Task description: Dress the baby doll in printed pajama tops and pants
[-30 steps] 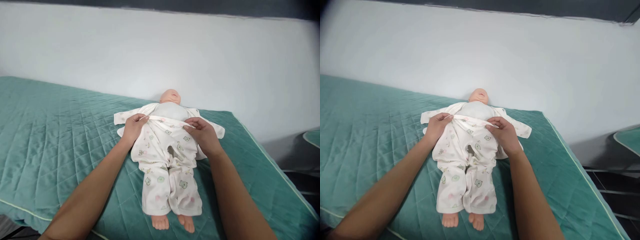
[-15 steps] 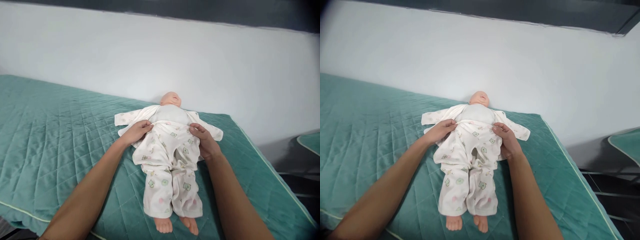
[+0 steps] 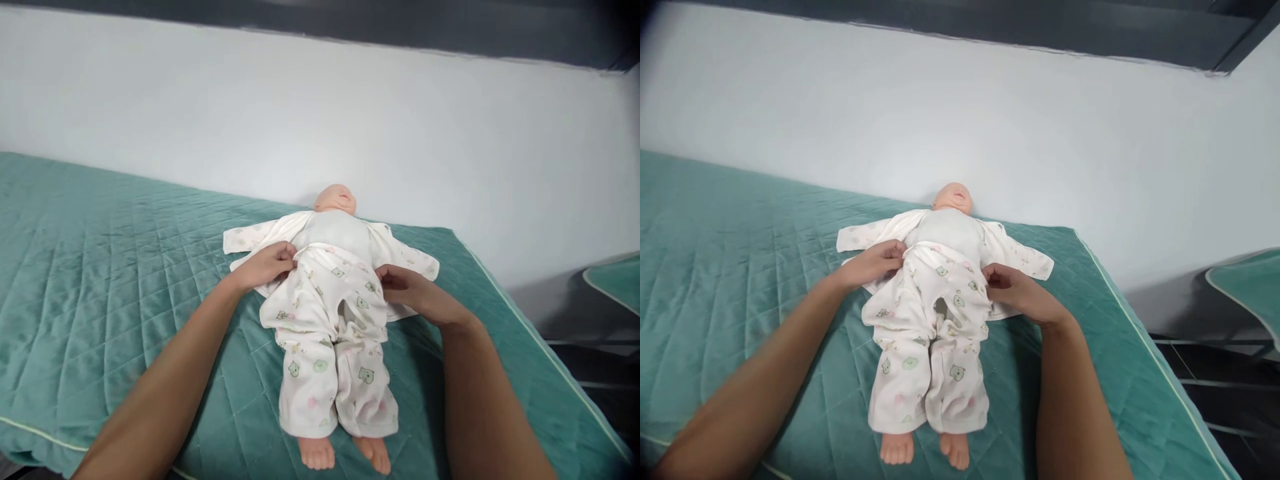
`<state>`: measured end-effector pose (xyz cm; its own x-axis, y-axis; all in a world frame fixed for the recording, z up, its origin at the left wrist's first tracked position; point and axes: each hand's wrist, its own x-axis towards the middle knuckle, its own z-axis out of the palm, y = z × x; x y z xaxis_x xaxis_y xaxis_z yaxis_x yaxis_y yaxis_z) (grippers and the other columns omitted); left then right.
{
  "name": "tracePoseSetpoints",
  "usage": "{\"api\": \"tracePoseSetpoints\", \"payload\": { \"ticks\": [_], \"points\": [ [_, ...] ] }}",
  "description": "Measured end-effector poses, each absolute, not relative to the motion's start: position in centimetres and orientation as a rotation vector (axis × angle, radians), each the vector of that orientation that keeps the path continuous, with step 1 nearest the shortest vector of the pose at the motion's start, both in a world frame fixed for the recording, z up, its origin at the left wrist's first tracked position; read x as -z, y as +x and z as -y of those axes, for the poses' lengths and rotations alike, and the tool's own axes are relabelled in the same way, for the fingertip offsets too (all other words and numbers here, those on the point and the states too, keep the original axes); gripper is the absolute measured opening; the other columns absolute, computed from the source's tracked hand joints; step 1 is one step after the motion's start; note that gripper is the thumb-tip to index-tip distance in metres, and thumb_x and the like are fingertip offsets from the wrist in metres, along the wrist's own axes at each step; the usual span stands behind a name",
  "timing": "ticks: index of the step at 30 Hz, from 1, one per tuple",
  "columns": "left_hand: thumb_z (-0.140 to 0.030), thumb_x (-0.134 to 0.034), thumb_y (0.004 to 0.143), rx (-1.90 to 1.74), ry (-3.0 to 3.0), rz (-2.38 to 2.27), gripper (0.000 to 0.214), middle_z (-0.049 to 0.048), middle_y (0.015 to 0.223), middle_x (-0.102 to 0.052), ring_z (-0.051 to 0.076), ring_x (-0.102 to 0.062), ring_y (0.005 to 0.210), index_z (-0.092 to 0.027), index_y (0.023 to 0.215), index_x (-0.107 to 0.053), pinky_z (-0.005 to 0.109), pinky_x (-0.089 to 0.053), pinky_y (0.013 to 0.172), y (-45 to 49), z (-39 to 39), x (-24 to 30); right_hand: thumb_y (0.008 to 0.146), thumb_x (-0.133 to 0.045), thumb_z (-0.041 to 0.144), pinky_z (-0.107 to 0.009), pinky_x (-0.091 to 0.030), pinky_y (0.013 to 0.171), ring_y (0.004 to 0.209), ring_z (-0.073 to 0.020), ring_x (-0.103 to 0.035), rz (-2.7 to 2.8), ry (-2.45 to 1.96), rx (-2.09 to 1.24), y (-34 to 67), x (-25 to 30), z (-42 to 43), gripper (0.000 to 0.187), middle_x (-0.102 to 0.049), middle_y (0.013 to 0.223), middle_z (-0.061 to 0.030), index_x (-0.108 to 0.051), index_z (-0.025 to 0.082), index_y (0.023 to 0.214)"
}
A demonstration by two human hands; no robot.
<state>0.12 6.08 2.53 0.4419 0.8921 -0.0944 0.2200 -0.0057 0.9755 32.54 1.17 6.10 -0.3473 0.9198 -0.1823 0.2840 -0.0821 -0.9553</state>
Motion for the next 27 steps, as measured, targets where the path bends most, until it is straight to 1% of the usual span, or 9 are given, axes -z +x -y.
{"api": "tracePoseSetpoints", "payload": {
  "ticks": [5, 7, 10, 13, 16, 18, 22, 25, 27],
  "points": [
    [-0.036, -0.055, 0.087, -0.852, 1.621, -1.146, 0.015, -0.0043, 0.072, -0.059, 0.012, -0.048, 0.059, -0.023, 0.094, -0.053, 0.024, -0.034, 0.057, 0.7, -6.4, -1.7, 0.073, -0.071, 0.027, -0.026, -0.044, 0.062, 0.07, -0.0145, -0.057, 1.654, -1.384, -1.324, 31.9, -5.9, -1.2, 0.015, -0.064, 0.079, 0.0014, -0.064, 0.021, 0.086],
    [-0.034, -0.052, 0.089, -0.918, 1.685, -1.251, 0.013, -0.0037, 0.072, -0.06, 0.014, -0.05, 0.062, -0.023, 0.096, -0.053, 0.026, -0.036, 0.061, 0.9, -6.4, -1.6, 0.071, -0.066, 0.024, -0.026, -0.042, 0.059, 0.066, -0.0135, -0.054, 1.663, -1.453, -1.161, 31.8, -5.4, -1.6, 0.012, -0.062, 0.076, 0.0026, -0.063, 0.021, 0.083],
    [-0.027, -0.051, 0.089, -0.969, 1.822, -1.408, 0.011, 0.0012, 0.081, -0.067, 0.019, -0.059, 0.076, -0.022, 0.097, -0.056, 0.03, -0.039, 0.073, 1.4, -6.5, -1.6, 0.069, -0.06, 0.019, -0.027, -0.042, 0.062, 0.066, -0.0141, -0.055, 1.674, -1.635, -0.805, 31.5, -4.7, -2.3, 0.012, -0.063, 0.078, 0.0025, -0.062, 0.022, 0.08],
    [-0.026, -0.051, 0.087, -0.894, 1.949, -1.5, 0.008, 0.0049, 0.083, -0.067, 0.022, -0.058, 0.079, -0.022, 0.088, -0.058, 0.032, -0.038, 0.073, 1.9, -6.5, -1.7, 0.071, -0.06, 0.021, -0.03, -0.043, 0.065, 0.069, -0.0169, -0.058, 1.701, -1.79, -0.636, 31.0, -4.6, -2.5, 0.009, -0.067, 0.079, 0.0007, -0.062, 0.023, 0.079],
    [-0.024, -0.051, 0.083, -0.786, 2.051, -1.53, 0.011, 0.0058, 0.078, -0.065, 0.021, -0.054, 0.072, -0.022, 0.073, -0.052, 0.032, -0.035, 0.067, 2.2, -6.4, -1.9, 0.07, -0.066, 0.025, -0.031, -0.043, 0.065, 0.073, -0.0195, -0.059, 1.769, -1.809, -0.709, 30.8, -4.8, -2.4, 0.008, -0.069, 0.078, -0.0012, -0.063, 0.023, 0.077],
    [-0.022, -0.051, 0.082, -0.759, 2.072, -1.495, 0.011, 0.0062, 0.08, -0.066, 0.021, -0.053, 0.072, -0.022, 0.07, -0.05, 0.032, -0.034, 0.066, 2.3, -6.3, -2.2, 0.069, -0.069, 0.026, -0.03, -0.043, 0.063, 0.072, -0.0194, -0.059, 1.786, -1.776, -0.83, 31.0, -4.9, -2.3, 0.011, -0.069, 0.078, -0.001, -0.064, 0.023, 0.078],
    [-0.02, -0.052, 0.078, -0.721, 2.037, -1.431, 0.007, 0.0064, 0.082, -0.068, 0.021, -0.056, 0.074, -0.021, 0.071, -0.052, 0.032, -0.036, 0.066, 2.2, -5.9, -2.8, 0.069, -0.07, 0.022, -0.027, -0.042, 0.059, 0.072, -0.017, -0.056, 1.768, -1.696, -1.001, 31.3, -4.6, -2.2, 0.021, -0.067, 0.081, 0.0009, -0.06, 0.023, 0.087],
    [-0.019, -0.053, 0.076, -0.723, 1.959, -1.402, 0.006, 0.0069, 0.088, -0.072, 0.023, -0.061, 0.081, -0.02, 0.075, -0.058, 0.032, -0.041, 0.07, 2.2, -5.6, -3.4, 0.071, -0.069, 0.021, -0.025, -0.038, 0.055, 0.066, -0.0136, -0.05, 1.792, -1.652, -1.029, 31.3, -4.6, -1.9, 0.017, -0.06, 0.074, 0.0038, -0.056, 0.023, 0.083],
    [-0.02, -0.054, 0.076, -0.745, 1.858, -1.322, 0.011, 0.0065, 0.093, -0.073, 0.024, -0.064, 0.088, -0.019, 0.082, -0.063, 0.033, -0.045, 0.076, 2.1, -5.5, -3.6, 0.074, -0.071, 0.026, -0.025, -0.039, 0.057, 0.067, -0.0138, -0.051, 1.779, -1.572, -1.114, 31.4, -4.9, -1.6, 0.015, -0.059, 0.074, 0.0036, -0.057, 0.022, 0.081]
  ]
}}
